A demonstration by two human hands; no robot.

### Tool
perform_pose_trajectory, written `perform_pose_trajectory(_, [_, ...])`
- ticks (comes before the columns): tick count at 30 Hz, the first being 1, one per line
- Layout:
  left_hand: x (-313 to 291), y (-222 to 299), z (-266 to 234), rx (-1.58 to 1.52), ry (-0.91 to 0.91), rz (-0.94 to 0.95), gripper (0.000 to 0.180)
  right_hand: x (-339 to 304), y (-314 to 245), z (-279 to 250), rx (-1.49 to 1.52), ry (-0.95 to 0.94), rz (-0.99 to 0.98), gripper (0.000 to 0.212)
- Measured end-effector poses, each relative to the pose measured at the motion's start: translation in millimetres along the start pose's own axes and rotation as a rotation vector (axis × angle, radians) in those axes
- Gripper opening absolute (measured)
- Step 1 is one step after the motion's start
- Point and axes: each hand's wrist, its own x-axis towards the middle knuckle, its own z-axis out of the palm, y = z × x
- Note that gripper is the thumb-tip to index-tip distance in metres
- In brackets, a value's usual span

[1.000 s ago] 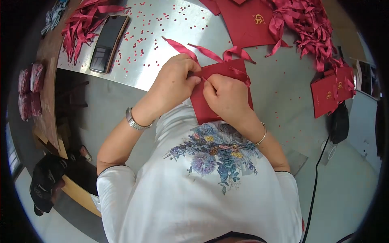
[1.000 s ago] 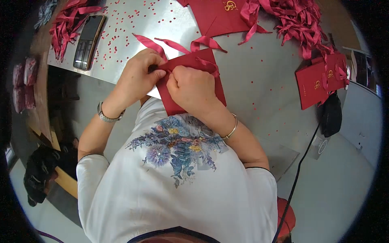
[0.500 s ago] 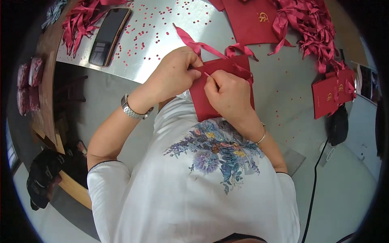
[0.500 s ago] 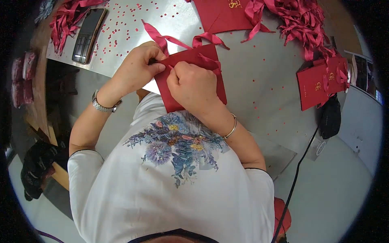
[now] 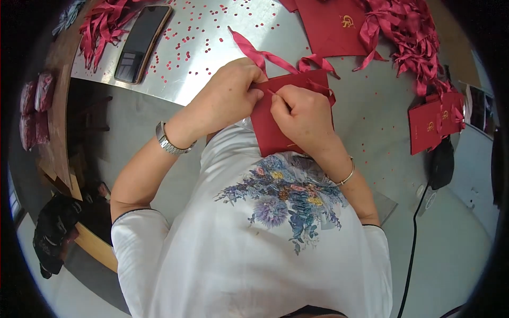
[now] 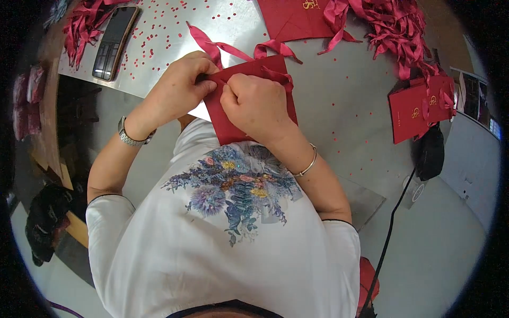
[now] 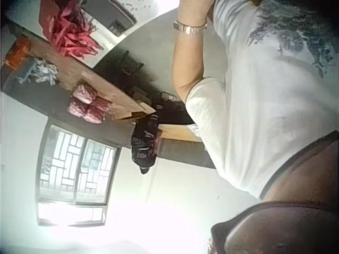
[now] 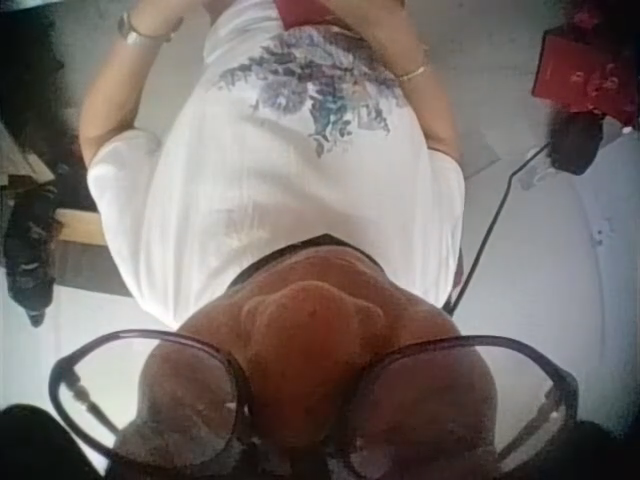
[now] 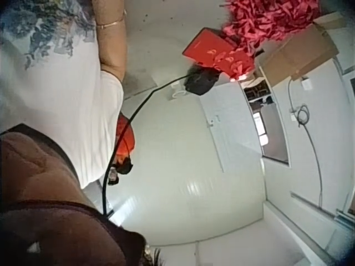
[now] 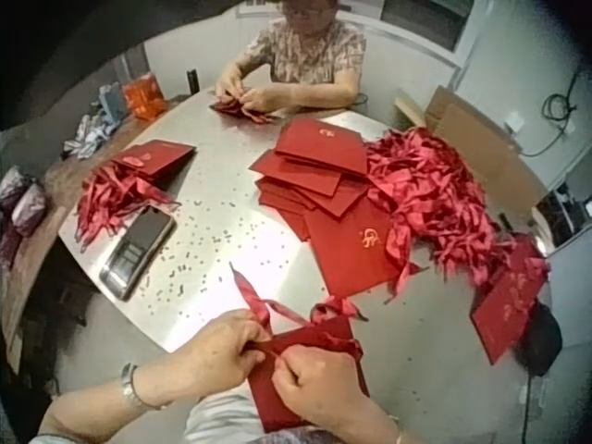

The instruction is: The person assembles gift bags by threading ribbon straps through the slits of red paper pouches by hand to create handles and stacking the completed bags.

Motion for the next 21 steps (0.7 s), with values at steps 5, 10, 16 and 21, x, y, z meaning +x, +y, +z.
perform_pose_trajectory(5, [-1,3,-1,-0.069,-0.019,-0.103,0.018,0,-5,2,-0.082,-0.008,0.002,0.019])
perform_pose_trajectory(10, [0,4,2,0.020,0.070,0.021,0.007,7,-19,0,-0.346,-0.074,-0.071,0.017])
perform_pose_trajectory(16, [2,4,6,0.078,0.108,0.080,0.004,28,-18,-6,-0.331,-0.214,0.016,0.017])
perform_pose_trajectory(21, [4,9,4,0.063,0.134,0.130,0.005,21,-17,-3,-0.378,-0.106,-0.019,0.018])
